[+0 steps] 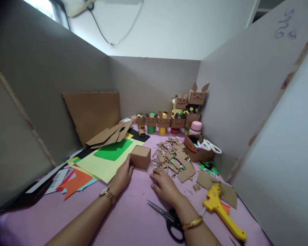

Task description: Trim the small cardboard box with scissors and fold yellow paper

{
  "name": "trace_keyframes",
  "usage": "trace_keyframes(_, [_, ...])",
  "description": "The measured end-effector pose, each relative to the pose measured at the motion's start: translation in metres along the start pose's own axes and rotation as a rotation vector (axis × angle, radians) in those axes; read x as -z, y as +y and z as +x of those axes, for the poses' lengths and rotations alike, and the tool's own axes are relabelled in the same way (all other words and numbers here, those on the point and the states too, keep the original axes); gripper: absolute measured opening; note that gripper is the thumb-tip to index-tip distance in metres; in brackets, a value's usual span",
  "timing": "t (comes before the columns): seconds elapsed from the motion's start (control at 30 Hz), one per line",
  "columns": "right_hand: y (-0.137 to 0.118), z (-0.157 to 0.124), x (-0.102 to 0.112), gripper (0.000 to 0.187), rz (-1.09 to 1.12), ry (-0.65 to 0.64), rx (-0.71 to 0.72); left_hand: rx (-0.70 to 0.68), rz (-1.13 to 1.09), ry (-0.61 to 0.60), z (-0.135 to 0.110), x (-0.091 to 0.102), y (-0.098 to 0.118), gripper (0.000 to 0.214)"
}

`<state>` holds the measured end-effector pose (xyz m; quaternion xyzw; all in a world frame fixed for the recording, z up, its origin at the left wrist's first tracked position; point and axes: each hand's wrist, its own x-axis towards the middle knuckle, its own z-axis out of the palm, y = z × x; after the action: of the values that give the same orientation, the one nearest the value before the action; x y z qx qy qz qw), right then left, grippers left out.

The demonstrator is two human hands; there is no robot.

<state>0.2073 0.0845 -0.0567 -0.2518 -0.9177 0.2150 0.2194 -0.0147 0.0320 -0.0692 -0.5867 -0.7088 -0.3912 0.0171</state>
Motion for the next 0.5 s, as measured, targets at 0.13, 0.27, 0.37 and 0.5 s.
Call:
trace_keyframes(0.13, [0.0005, -0.0003, 0.0002, 0.041, 0.01, 0.001, 0.001, -0.006, 0.036, 0.009, -0.0016, 0.001, 0.0009, 0.057])
trace_keyframes(0.27, [-0.0005, -0.0004, 0.0005, 0.04, 0.018, 0.01, -0.001, -0.021, 0.041, 0.013, -0.0014, 0.0009, 0.0003, 0.055])
trace_keyframes(0.37, [-0.0003, -0.0001, 0.0003, 0.04, 0.025, 0.011, 0.0, -0.025, 0.031, 0.022, -0.0013, -0.0003, -0.0008, 0.052])
trace_keyframes(0.5, [-0.0002, -0.0001, 0.0005, 0.04, 0.034, 0.012, -0.001, -0.028, -0.008, 0.046, -0.0022, -0.001, -0.0009, 0.051])
